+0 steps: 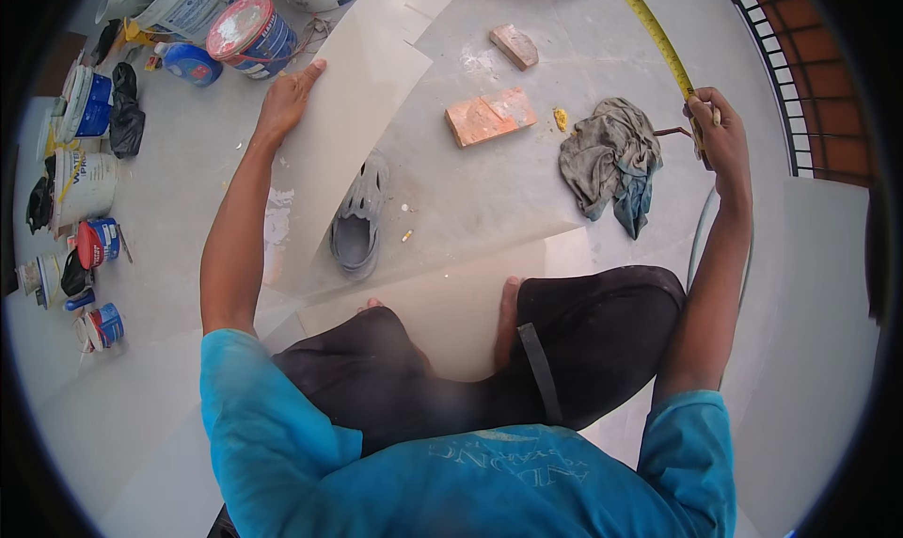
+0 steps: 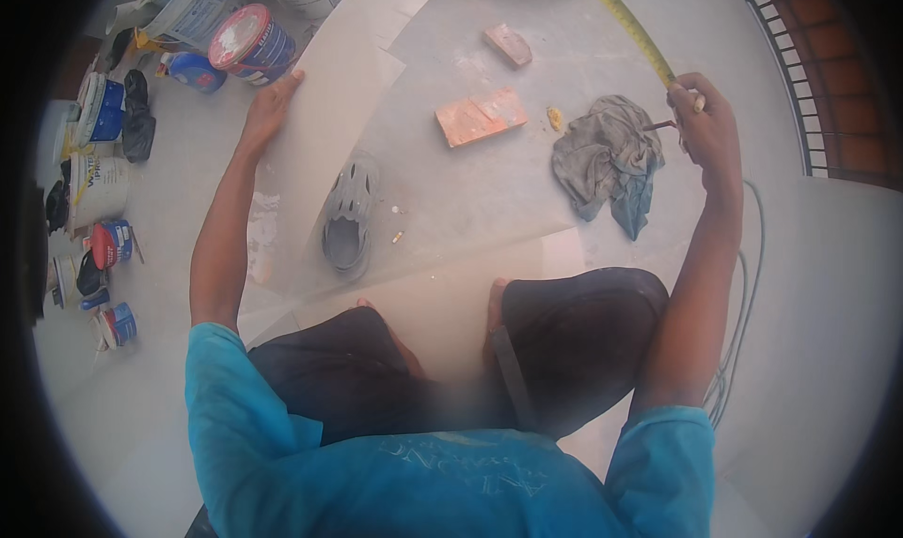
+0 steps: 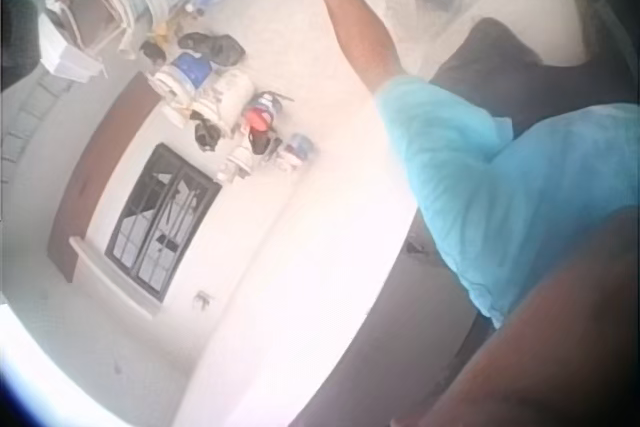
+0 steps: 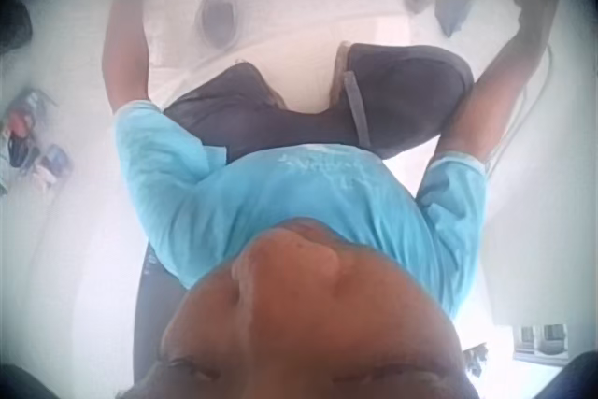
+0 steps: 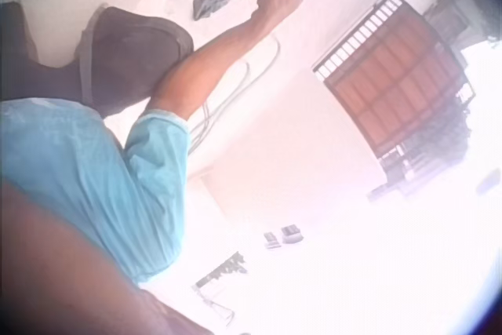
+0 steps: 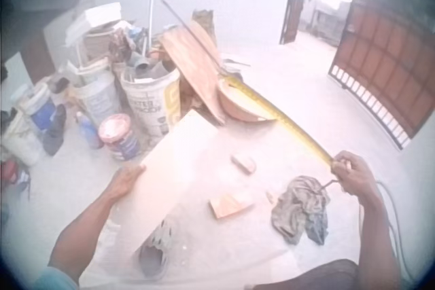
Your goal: The person measures and marks a ceramic tile using a tape measure, pencil, and spirit level. They also briefly handle a plastic bag and a PVC pipe fitting while working on the floor.
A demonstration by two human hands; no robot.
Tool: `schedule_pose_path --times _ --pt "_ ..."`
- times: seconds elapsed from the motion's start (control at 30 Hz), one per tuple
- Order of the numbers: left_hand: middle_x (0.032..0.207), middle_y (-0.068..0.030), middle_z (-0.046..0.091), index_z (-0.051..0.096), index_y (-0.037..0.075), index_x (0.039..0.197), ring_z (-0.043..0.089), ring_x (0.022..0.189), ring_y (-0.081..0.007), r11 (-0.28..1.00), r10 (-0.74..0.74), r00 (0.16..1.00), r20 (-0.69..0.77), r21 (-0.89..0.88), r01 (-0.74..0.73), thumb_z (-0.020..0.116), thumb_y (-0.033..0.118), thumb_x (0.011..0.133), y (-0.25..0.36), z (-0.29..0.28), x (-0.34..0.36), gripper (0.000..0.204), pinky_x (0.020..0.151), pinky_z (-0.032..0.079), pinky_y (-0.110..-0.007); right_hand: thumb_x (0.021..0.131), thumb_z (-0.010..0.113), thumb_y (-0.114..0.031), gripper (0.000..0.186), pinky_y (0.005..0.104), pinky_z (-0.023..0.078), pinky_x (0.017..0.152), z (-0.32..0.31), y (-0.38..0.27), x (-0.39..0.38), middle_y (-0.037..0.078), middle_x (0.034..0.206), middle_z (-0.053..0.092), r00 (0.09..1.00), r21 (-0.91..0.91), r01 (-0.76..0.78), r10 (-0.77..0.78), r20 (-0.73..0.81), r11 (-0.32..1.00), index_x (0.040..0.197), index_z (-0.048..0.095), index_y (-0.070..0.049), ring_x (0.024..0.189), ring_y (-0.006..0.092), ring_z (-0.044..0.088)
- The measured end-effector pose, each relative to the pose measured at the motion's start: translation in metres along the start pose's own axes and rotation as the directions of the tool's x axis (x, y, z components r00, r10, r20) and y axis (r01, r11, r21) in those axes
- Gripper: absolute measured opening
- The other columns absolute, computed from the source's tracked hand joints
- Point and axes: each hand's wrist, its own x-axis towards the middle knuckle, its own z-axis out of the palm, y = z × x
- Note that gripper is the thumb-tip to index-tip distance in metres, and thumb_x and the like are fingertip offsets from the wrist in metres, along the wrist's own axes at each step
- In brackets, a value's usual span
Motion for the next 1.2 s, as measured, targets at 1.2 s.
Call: schedule_pose_path --times 1.2 --pt "0.099 -0.0156 0.071 0.073 0.007 0.099 0.066 0.096 -0.0319 0.902 -0.127 0.865 0.485 0.420 -0.103 0.051 0.056 0.095 -0.140 0.096 -0.031 0.054 0.086 0.048 -0.042 0.098 0.059 -0.030 0.020 0.0218 0.040 0.052 0.069 -0.003 0.018 -0.001 0.085 0.063 0.952 -0.063 0.017 0.003 0.307 0.998 0.099 0.062 -0.011 0.063 0.0036 0.049"
